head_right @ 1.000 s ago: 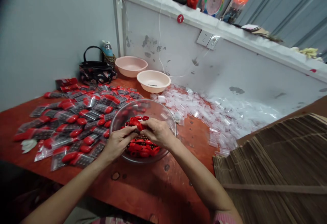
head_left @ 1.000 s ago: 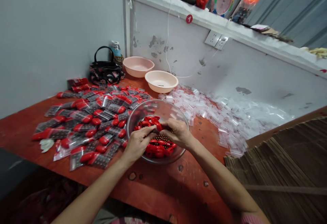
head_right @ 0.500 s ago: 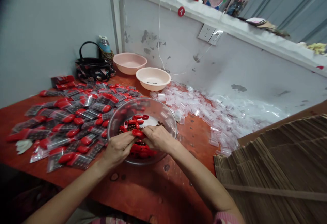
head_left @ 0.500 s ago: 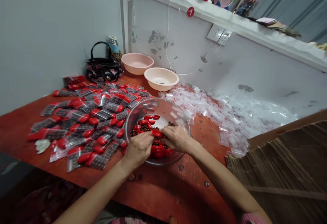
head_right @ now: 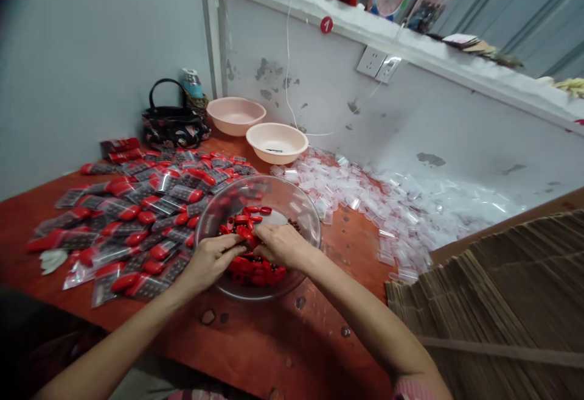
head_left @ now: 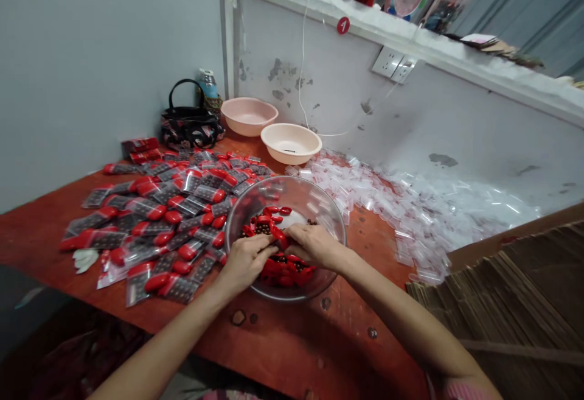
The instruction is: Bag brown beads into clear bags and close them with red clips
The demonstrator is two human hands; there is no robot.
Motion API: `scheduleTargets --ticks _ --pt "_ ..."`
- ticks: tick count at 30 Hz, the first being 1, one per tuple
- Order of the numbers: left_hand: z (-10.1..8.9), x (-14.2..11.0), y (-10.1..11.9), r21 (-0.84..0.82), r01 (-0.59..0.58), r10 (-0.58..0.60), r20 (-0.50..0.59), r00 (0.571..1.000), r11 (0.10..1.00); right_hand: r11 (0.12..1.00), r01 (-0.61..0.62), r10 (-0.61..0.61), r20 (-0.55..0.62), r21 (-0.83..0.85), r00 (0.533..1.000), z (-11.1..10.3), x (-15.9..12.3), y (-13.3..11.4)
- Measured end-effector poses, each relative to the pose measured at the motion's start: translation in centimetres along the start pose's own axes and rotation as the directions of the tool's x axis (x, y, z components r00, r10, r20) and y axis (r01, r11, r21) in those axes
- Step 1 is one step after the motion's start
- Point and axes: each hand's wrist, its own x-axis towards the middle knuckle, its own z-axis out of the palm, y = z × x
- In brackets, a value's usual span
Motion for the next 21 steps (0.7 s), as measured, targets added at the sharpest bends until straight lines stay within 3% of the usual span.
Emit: scheduleTargets --ticks 6,8,13,21 --pt "-0.5 0.4 0.5 -0.167 0.037 -0.027 0.058 0.998 0.985 0.961 0.253 -0.252 0.024 -0.116 0.967 -3.7 1.4 -1.3" --pt "-0.7 0.5 0.4 -0.206 0.082 -0.076 0.033 0.997 0.975 0.953 0.269 -0.271 -0.001 -0.139 0.962 -4.0 1.5 -1.4" --pt "-1.1 0.6 0.1 -0.28 0.147 -0.183 -0.107 0.977 0.949 0.995 0.065 -0.082 -0.251 -0.075 0.965 -1.8 0.9 -0.8" --pt "-0.7 0.8 -0.3 -0.465 0.194 -0.255 -0.071 0.964 0.864 0.993 -0.118 0.113 -0.404 0.012 0.908 2.6 1.5 -2.6"
